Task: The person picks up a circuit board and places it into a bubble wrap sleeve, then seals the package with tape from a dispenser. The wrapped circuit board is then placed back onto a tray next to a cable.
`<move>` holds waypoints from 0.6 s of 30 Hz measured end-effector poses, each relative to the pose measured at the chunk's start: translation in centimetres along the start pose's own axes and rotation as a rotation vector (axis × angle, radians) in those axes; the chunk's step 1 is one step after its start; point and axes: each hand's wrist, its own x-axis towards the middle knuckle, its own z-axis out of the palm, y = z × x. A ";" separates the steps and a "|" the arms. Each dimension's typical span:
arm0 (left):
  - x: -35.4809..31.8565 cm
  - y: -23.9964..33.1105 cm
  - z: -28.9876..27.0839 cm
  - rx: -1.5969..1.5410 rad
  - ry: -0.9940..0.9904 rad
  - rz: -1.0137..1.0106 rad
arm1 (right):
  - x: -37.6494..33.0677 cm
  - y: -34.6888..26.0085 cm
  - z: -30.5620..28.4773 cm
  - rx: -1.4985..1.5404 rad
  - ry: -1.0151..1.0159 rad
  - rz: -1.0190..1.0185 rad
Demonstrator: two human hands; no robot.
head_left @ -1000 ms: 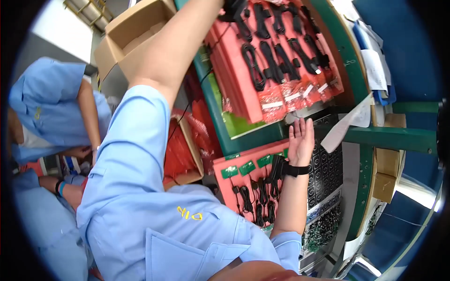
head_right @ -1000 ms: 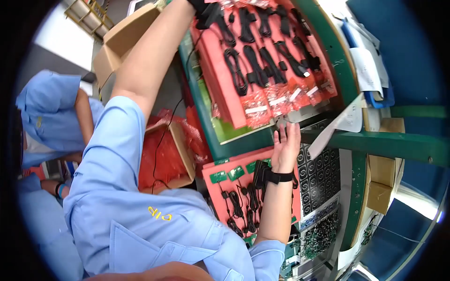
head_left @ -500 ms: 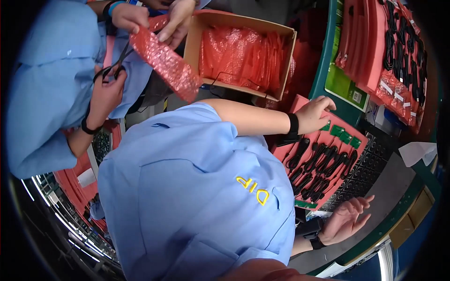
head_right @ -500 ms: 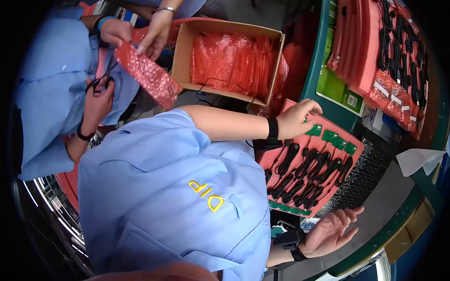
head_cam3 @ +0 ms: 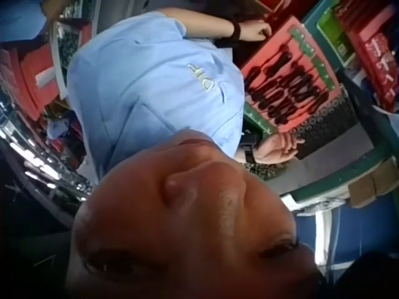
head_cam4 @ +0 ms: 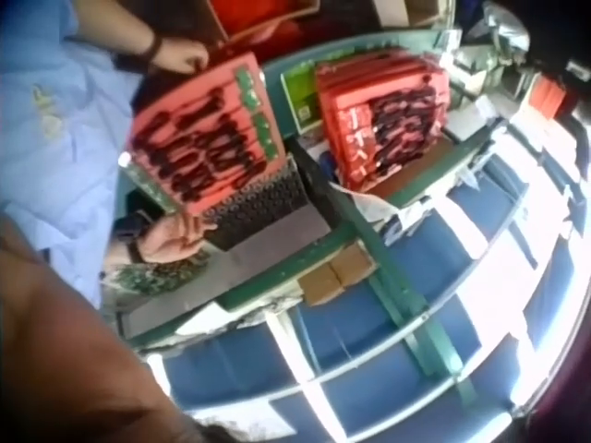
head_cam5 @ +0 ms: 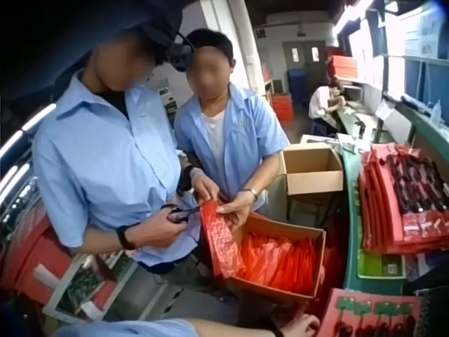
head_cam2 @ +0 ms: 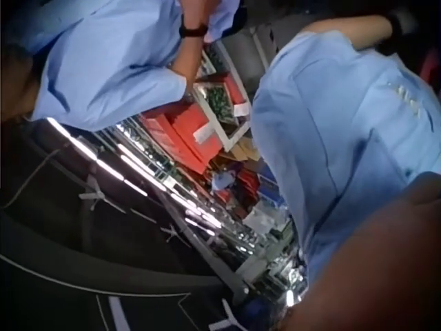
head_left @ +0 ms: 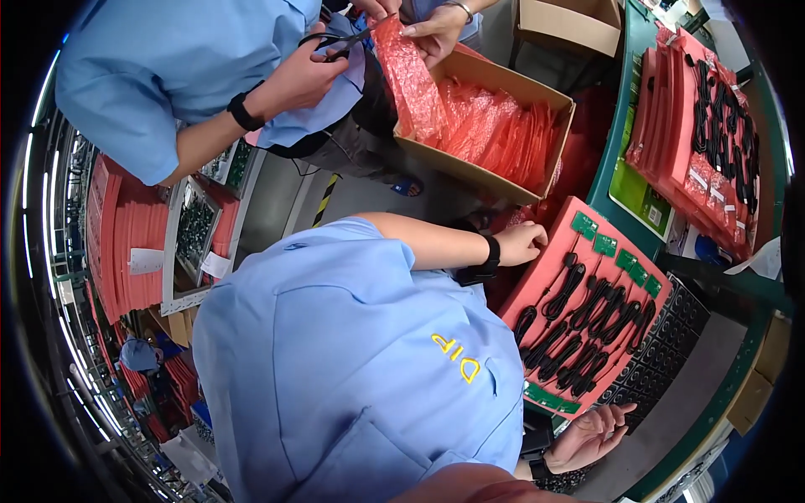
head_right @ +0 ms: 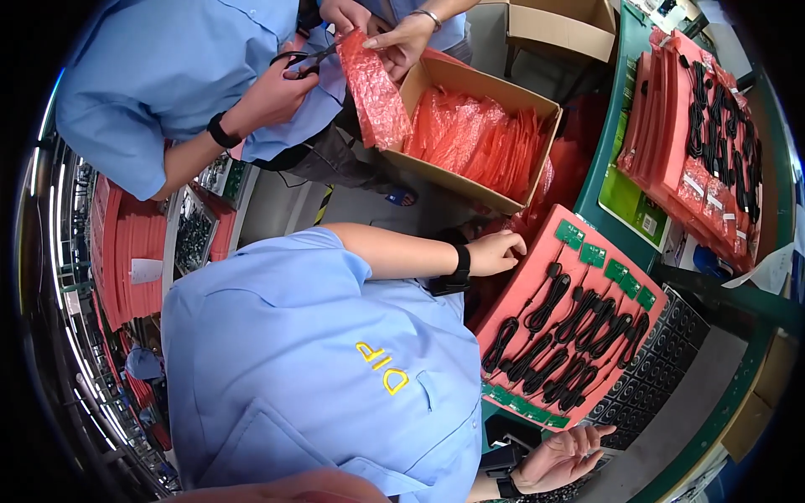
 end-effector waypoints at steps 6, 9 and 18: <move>1.7 -2.6 -4.1 0.225 0.186 0.079 | -2.6 -1.3 0.9 0.002 -0.073 -0.057; 6.1 -4.5 -7.5 0.266 0.477 0.051 | -1.9 -1.0 0.3 -0.037 -0.093 -0.089; 19.2 -14.8 -20.9 0.535 0.262 -0.612 | 4.9 3.5 -2.2 -0.455 0.183 -0.127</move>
